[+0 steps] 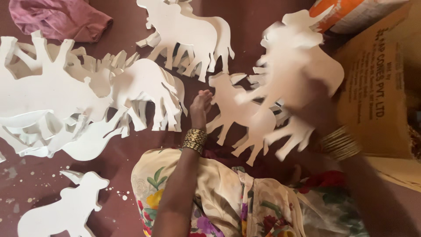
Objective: The person sits on the floor and wipes white-painted wooden animal-shaped cutouts one at a time with a maroon cloth, then stacks the wiped pieces with the others on the floor beside a cardboard box.
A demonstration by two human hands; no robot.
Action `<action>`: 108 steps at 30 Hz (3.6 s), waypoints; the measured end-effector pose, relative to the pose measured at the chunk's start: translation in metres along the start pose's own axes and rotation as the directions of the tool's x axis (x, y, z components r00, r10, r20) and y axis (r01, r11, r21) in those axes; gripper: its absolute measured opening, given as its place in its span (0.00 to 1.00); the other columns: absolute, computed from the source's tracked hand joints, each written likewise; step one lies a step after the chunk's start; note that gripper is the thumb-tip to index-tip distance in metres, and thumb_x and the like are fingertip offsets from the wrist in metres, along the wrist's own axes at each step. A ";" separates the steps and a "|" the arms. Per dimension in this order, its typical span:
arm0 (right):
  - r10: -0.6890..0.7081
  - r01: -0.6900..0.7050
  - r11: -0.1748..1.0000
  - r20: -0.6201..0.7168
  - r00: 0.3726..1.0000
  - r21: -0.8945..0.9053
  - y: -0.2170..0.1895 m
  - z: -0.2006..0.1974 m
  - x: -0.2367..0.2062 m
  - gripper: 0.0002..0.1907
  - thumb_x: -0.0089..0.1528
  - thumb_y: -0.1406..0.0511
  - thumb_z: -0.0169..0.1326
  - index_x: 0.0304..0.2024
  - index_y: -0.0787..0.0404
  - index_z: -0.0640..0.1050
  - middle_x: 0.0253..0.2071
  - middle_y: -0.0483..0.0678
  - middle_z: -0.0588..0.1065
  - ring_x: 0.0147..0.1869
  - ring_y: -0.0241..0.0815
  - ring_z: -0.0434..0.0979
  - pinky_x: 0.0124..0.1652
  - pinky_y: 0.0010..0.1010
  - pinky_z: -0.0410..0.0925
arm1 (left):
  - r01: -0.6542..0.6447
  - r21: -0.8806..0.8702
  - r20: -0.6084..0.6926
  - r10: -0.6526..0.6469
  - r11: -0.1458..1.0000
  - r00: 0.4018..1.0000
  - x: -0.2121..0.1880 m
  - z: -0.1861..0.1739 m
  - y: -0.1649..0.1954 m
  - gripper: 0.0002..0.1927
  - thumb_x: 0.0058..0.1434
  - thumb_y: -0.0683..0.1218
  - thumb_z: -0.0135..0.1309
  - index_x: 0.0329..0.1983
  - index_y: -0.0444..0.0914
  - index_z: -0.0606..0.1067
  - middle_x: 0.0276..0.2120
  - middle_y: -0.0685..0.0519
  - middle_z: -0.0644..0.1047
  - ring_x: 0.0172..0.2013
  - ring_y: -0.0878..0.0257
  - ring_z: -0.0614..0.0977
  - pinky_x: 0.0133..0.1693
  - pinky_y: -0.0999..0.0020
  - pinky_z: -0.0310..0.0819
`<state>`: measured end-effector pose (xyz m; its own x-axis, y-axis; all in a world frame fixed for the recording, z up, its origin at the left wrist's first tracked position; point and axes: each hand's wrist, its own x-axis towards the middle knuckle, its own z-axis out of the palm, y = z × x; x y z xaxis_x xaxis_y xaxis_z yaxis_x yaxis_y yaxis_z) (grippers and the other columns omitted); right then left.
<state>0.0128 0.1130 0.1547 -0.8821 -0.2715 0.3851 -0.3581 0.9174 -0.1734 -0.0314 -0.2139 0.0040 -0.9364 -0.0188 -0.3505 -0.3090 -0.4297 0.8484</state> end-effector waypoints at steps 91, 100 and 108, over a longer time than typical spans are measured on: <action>0.729 -0.095 -0.584 0.572 0.376 0.807 -0.029 0.080 -0.068 0.28 0.67 0.63 0.50 0.71 0.55 0.65 0.66 0.49 0.67 0.66 0.52 0.69 0.59 0.58 0.69 | -0.162 0.425 0.049 0.156 0.891 0.987 -0.040 -0.008 0.022 0.22 0.60 0.46 0.65 0.54 0.29 0.77 0.48 0.45 0.83 0.47 0.63 0.85 0.50 0.71 0.79; 0.732 -0.116 -0.593 0.594 0.333 0.797 -0.020 0.087 -0.069 0.27 0.69 0.63 0.47 0.70 0.62 0.63 0.67 0.51 0.66 0.69 0.54 0.68 0.59 0.60 0.69 | -0.188 0.340 0.090 0.167 0.921 0.982 -0.033 -0.015 0.012 0.19 0.60 0.46 0.65 0.50 0.30 0.78 0.45 0.49 0.84 0.45 0.66 0.85 0.48 0.73 0.80; 0.710 -0.064 -0.602 0.570 0.413 0.796 -0.006 0.100 -0.053 0.25 0.69 0.62 0.47 0.69 0.60 0.66 0.64 0.52 0.68 0.66 0.55 0.70 0.59 0.58 0.69 | -0.142 0.430 0.024 0.146 0.891 0.989 -0.039 -0.026 0.016 0.13 0.60 0.42 0.65 0.46 0.32 0.80 0.39 0.49 0.84 0.38 0.67 0.84 0.38 0.73 0.78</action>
<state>0.0309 0.0930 0.0449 -0.7931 0.3738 -0.4809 0.0280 -0.7664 -0.6418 0.0045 -0.2434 0.0213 -0.9752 -0.0602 -0.2131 -0.2139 0.0079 0.9768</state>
